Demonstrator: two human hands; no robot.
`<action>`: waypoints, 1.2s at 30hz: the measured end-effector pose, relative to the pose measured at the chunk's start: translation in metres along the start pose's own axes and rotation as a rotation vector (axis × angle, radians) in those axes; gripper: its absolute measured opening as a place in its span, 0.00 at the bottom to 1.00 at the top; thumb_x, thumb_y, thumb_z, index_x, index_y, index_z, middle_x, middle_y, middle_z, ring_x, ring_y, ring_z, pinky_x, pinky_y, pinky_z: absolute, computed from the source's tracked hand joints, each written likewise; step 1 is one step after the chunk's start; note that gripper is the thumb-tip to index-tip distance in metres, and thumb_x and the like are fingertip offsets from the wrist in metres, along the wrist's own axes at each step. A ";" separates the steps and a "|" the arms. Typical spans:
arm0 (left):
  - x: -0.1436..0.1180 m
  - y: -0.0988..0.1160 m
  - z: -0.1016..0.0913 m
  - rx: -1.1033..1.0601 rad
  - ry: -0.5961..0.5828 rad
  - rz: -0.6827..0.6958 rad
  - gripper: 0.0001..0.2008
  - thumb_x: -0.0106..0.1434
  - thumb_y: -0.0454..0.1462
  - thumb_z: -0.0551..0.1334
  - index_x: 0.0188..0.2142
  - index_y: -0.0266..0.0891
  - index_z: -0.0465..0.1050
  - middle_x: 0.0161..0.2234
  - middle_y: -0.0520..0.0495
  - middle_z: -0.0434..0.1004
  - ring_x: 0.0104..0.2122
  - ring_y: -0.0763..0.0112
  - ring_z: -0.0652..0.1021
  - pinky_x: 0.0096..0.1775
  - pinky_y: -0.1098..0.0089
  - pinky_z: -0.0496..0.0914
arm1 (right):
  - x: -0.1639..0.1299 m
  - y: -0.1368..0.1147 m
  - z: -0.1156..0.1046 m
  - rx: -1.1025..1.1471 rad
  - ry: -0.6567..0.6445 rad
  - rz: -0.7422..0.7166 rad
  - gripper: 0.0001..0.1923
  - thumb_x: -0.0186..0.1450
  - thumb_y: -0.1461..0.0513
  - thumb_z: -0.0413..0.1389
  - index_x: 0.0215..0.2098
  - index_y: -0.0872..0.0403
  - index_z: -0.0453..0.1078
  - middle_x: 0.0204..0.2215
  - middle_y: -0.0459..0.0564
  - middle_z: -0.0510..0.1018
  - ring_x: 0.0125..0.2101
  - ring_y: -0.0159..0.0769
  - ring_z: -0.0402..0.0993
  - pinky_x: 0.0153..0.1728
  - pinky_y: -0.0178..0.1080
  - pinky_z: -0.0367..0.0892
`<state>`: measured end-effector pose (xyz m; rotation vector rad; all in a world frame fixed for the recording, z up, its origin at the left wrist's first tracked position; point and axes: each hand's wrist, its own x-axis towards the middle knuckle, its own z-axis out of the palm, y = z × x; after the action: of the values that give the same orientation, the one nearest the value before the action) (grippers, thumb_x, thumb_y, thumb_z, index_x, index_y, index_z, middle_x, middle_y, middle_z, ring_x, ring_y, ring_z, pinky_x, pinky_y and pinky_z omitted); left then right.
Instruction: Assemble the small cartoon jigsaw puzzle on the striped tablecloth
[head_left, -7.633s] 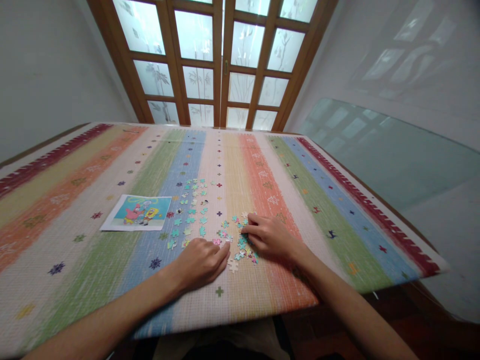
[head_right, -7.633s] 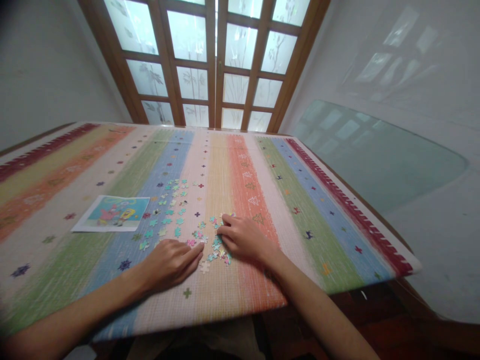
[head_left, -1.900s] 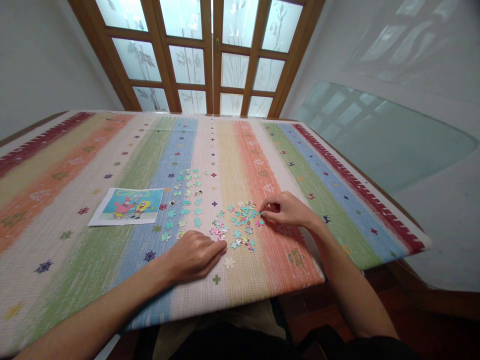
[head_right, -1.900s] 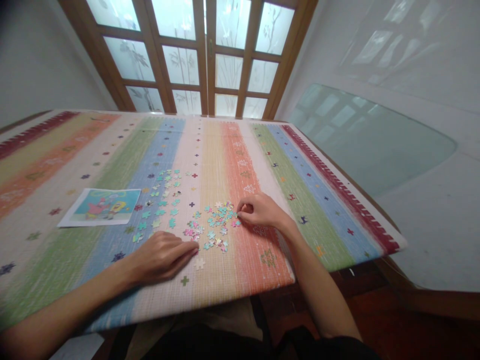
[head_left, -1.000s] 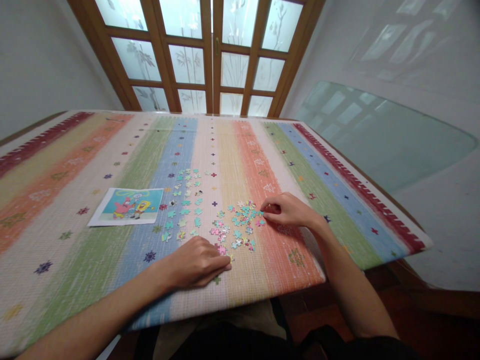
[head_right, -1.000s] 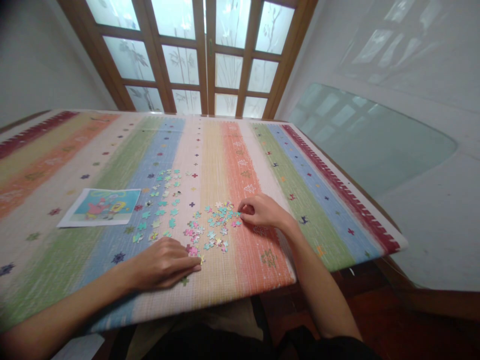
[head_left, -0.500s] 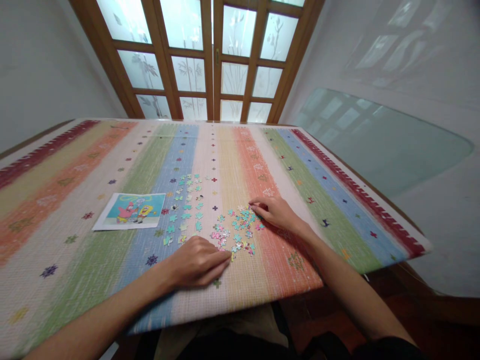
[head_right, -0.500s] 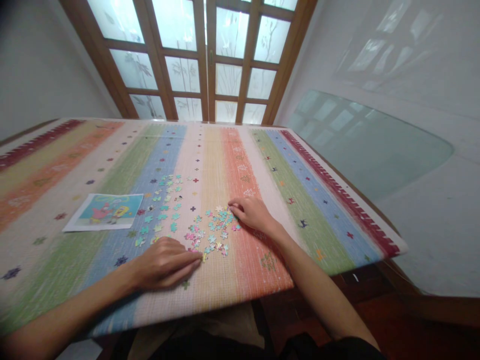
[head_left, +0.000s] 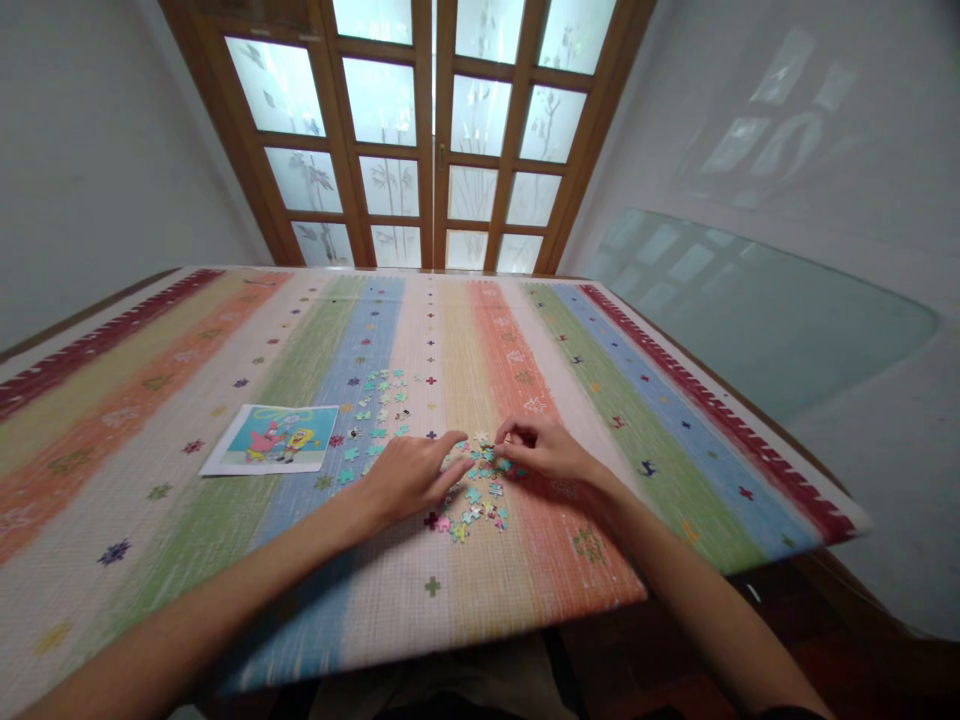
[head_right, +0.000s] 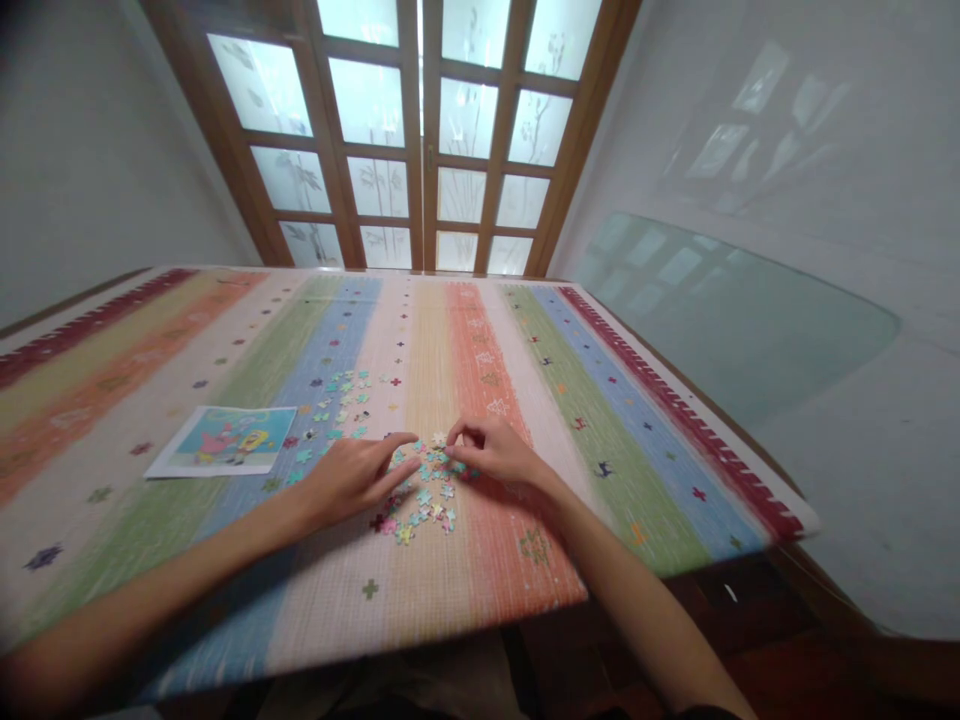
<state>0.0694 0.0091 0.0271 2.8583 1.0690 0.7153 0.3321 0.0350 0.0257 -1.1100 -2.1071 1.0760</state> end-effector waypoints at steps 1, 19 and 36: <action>0.005 0.000 0.001 -0.035 0.000 -0.003 0.18 0.77 0.44 0.51 0.51 0.35 0.72 0.24 0.49 0.79 0.24 0.67 0.78 0.25 0.71 0.63 | -0.001 -0.002 0.003 -0.001 -0.004 -0.013 0.12 0.65 0.54 0.60 0.35 0.55 0.74 0.18 0.39 0.63 0.21 0.29 0.58 0.24 0.34 0.54; 0.042 -0.044 -0.017 -0.187 -0.130 -0.051 0.13 0.72 0.42 0.54 0.39 0.39 0.74 0.22 0.51 0.74 0.23 0.71 0.72 0.29 0.71 0.59 | -0.001 -0.004 0.014 -0.016 0.155 -0.023 0.17 0.68 0.52 0.56 0.45 0.56 0.77 0.18 0.38 0.60 0.20 0.29 0.55 0.25 0.37 0.52; 0.065 -0.145 0.005 0.043 -0.169 -0.218 0.10 0.59 0.38 0.61 0.25 0.38 0.79 0.24 0.43 0.75 0.30 0.62 0.73 0.35 0.65 0.64 | -0.002 -0.005 0.012 -0.142 0.280 -0.016 0.16 0.68 0.57 0.52 0.41 0.58 0.79 0.18 0.41 0.65 0.19 0.29 0.59 0.24 0.37 0.56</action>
<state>0.0246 0.1618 0.0260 2.7164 1.3546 0.4340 0.3222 0.0267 0.0232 -1.2297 -1.9876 0.7238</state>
